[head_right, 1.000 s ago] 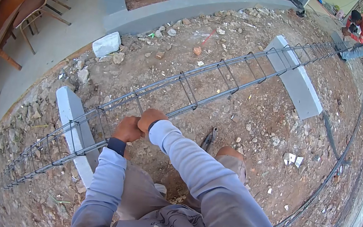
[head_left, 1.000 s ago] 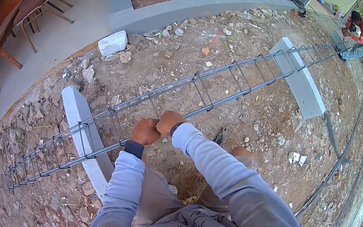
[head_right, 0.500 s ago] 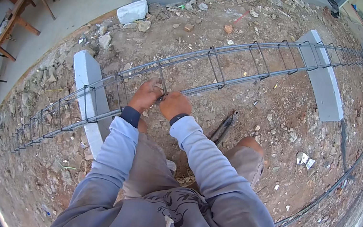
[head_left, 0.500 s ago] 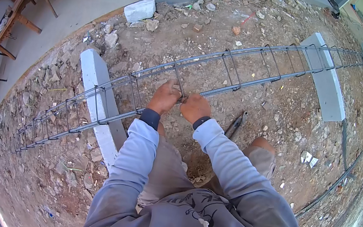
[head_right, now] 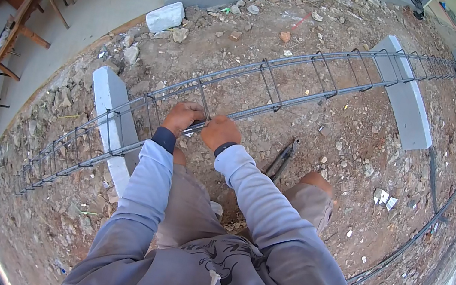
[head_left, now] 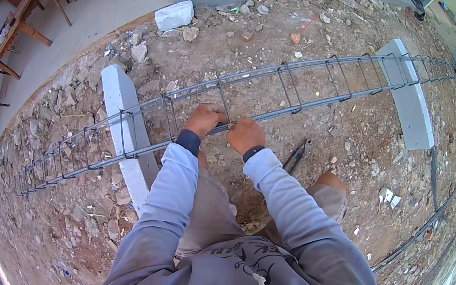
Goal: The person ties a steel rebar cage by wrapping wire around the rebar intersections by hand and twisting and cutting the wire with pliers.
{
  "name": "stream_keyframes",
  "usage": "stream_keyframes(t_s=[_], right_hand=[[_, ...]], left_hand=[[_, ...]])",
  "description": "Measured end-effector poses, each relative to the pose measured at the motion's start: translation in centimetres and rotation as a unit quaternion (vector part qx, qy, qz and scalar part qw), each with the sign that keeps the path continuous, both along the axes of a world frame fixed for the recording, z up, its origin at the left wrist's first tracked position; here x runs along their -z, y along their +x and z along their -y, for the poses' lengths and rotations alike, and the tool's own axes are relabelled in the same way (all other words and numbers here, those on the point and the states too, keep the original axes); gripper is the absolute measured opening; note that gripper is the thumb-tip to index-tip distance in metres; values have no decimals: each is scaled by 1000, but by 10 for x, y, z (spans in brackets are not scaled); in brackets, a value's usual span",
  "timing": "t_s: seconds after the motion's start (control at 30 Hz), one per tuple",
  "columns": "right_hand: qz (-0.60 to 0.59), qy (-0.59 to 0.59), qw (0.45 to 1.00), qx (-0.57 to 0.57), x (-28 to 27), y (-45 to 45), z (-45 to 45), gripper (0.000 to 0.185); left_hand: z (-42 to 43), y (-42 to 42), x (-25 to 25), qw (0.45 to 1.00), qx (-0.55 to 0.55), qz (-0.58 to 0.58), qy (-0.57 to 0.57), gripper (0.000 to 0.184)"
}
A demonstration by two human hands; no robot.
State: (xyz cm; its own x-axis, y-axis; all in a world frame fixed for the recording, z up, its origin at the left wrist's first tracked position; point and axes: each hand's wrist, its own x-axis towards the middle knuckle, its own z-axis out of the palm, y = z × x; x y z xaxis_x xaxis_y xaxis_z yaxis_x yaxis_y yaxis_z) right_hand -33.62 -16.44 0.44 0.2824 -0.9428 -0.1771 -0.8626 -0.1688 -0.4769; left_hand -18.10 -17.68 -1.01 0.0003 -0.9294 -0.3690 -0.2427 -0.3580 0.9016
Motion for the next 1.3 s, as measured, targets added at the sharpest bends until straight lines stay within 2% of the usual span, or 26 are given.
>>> stream_keyframes(t_s=[0.03, 0.13, 0.23, 0.33, 0.43, 0.53, 0.63, 0.73, 0.83, 0.97, 1.03, 1.13, 1.17, 1.27, 1.3], right_hand=[[-10, -4, 1000, -20, 1, 0, 1, 36], [-6, 100, 993, 60, 1, 5, 3, 38], [-5, -4, 998, 55, 18, 8, -3, 41], [-16, 23, 1000, 3, 18, 5, 2, 42], [19, 92, 993, 67, 0, 6, 0, 43], [35, 89, 993, 73, -19, 5, -8, 41], [45, 63, 991, 106, 10, 7, -6, 39], [71, 59, 987, 134, 1, 8, -11, 38], [77, 17, 989, 129, 11, 8, -12, 35], [150, 151, 971, 105, 17, 2, -2, 31], [220, 210, 947, 105, 11, -2, -1, 29], [377, 309, 853, 187, -17, -14, -11, 26], [387, 323, 845, 180, -24, -18, -14, 25], [369, 314, 862, 150, -31, -25, -22, 28], [340, 253, 899, 109, -22, -25, -23, 27]], left_hand=[[0, -1, 1, 999, -17, -34, 16, 20], [4, -3, -4, 999, -6, -8, 38, 21], [9, -3, -9, 984, -18, -148, 96, 22], [14, 0, -5, 976, -11, -187, 113, 24], [11, 4, 4, 978, -12, -196, 75, 23], [4, 1, 5, 993, -36, -103, 50, 22], [-9, -5, -2, 998, -62, -14, -19, 21], [-25, -15, -25, 984, -54, 157, -65, 20], [-34, -20, -24, 974, -58, 186, -117, 19], [-49, -27, -34, 941, -10, 246, -231, 18], [-58, -28, -30, 916, 4, 266, -301, 21], [-68, -29, -32, 902, 41, 290, -318, 31], [-72, -29, -33, 892, 57, 313, -321, 32], [-74, -31, -35, 870, 86, 354, -331, 35], [-74, -31, -33, 872, 84, 351, -331, 36]])
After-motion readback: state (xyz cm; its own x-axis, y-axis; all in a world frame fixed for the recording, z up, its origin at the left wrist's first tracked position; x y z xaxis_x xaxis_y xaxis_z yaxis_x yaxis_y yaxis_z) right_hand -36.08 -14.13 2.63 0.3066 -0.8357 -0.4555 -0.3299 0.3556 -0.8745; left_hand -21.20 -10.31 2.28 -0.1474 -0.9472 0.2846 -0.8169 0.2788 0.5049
